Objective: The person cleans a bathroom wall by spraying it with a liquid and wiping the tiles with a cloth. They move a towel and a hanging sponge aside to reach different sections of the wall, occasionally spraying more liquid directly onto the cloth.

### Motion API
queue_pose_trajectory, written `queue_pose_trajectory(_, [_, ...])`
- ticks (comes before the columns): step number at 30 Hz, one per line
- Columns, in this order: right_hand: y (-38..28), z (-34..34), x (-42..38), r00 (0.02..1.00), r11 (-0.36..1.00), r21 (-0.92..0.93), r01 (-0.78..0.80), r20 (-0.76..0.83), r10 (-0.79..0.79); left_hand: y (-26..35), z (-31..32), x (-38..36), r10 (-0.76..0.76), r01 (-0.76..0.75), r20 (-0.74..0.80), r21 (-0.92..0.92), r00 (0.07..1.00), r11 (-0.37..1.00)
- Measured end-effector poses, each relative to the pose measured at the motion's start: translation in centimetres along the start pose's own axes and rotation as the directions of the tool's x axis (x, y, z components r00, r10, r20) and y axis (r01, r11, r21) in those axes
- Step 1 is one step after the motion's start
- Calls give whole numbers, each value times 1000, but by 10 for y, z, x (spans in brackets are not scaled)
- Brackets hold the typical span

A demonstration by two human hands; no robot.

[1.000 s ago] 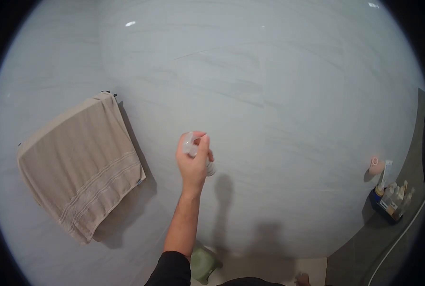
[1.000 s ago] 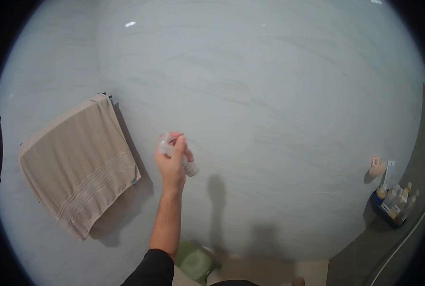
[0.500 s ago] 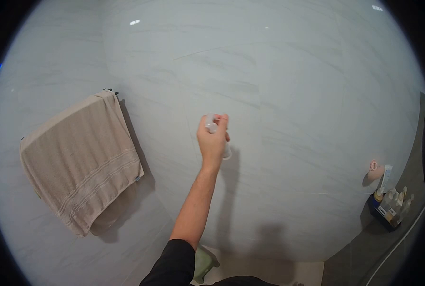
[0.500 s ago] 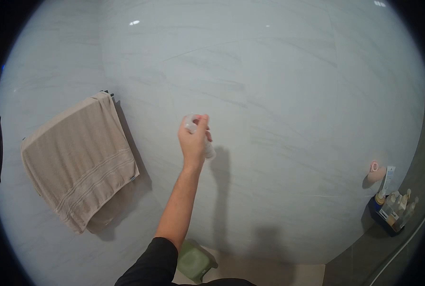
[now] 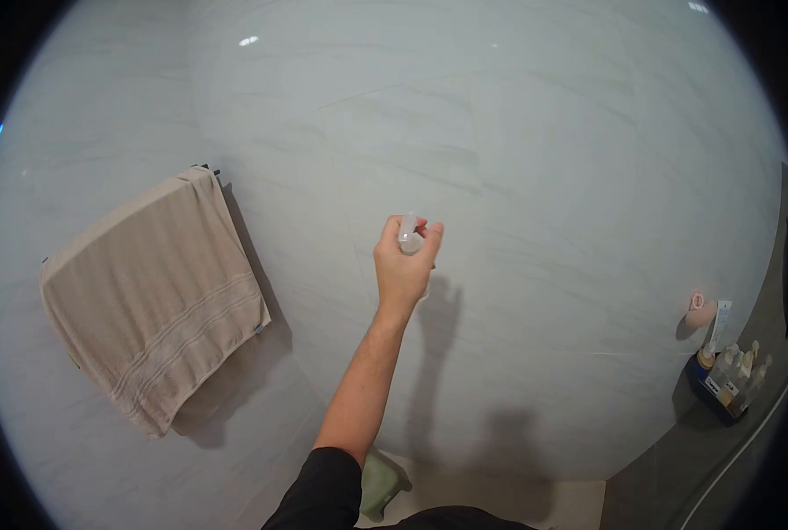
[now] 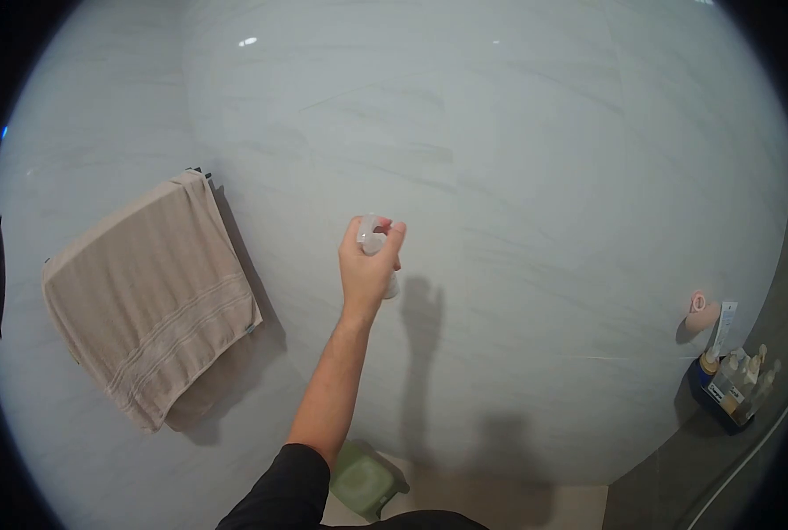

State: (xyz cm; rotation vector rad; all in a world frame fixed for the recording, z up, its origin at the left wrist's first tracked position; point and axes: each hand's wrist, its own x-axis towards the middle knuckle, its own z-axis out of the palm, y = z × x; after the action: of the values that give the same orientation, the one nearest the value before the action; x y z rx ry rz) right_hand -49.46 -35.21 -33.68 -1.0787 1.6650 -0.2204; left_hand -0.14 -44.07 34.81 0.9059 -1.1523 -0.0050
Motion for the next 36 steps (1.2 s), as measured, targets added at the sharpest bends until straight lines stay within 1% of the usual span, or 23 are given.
queue_pose_trajectory(3, [0,-2,0,1000,1000,-21,-7,-2,7,-22,-27,6,2,2,-73,51,997,999])
queue_pose_trajectory(5, [3,0,-2,1000,999,-35,-10,-3,10,-34,-45,9,-135,75,-267,-225,954,971])
queue_pose_trajectory(9, [3,5,-2,1000,998,-56,-15,-2,15,-67,-61,-12,-213,156,-263,-222,941,962])
queue_pose_trajectory(11, [2,7,-1,1000,998,-68,-7,5,7,-80,-53,-32,-222,203,-238,-102,945,974])
queue_pose_trajectory(13, [3,8,0,1000,996,-85,-2,6,3,-78,-34,-60,-227,224,4,160,974,961])
queue_pose_trajectory(15, [7,6,5,1000,991,-135,27,15,-25,-95,-12,-88,-134,117,99,161,986,980])
queue_pose_trajectory(16, [22,4,21,995,970,-227,93,49,-84,-93,-14,-91,-142,126,91,159,986,979])
queue_pose_trajectory(17, [35,-2,36,943,809,-485,332,186,-275,-92,-14,-93,-221,217,32,91,975,972])
queue_pose_trajectory(18, [50,-7,56,822,500,-663,558,356,-445,-91,-14,-95,-301,302,-18,20,953,953])
queue_pose_trajectory(19, [51,-14,57,600,24,-729,684,544,-586,-94,-16,-93,-308,308,-15,17,951,951])
queue_pose_trajectory(20, [51,-9,58,810,462,-673,578,405,-423,-99,-21,-89,-342,323,-142,-140,929,936])
queue_pose_trajectory(21, [33,-5,40,957,894,-361,265,210,-198,-104,-27,-87,-388,311,-260,-292,884,904])
queue_pose_trajectory(22, [-11,-1,-6,1000,999,-26,-23,13,24,-108,-35,-88,-392,315,-258,-292,883,903])
queue_pose_trajectory(23, [-21,1,-15,997,997,28,-77,-29,78,-111,-42,-89,-451,360,-252,-335,856,871])
queue_pose_trajectory(24, [-19,2,-15,997,997,-27,-75,-15,75,-114,-48,-91,-508,401,-244,-378,826,834])
queue_pose_trajectory(26, [-19,2,-20,997,988,-129,-81,8,83,-120,-50,-100,-494,404,-227,-348,839,846])
queue_pose_trajectory(28, [-22,2,-27,994,965,-245,-92,29,102,-126,-39,-119,-419,402,-140,-133,897,906])
queue_pose_trajectory(29, [-28,2,-36,993,952,-291,-100,32,114,-128,-32,-132,-423,406,-145,-133,895,904])
queue_pose_trajectory(31, [-45,-1,-56,990,925,-360,-121,23,139,-130,-22,-156,-385,376,50,132,921,917])
queue_pose_trajectory(32, [-52,-1,-63,990,918,-374,-129,8,142,-132,-23,-161,-387,379,46,129,921,917])
queue_pose_trajectory(34, [-68,-3,-75,990,924,-357,-138,-26,138,-136,-23,-165,-507,505,-83,-40,858,862])
queue_pose_trajectory(35, [-43,0,-41,994,937,-333,-105,-32,101,-139,-27,-165,-511,509,-82,-42,856,860])
queue_pose_trajectory(36, [-33,2,-24,997,948,-310,-71,-37,63,-143,-36,-163,-543,525,-145,-147,827,839])
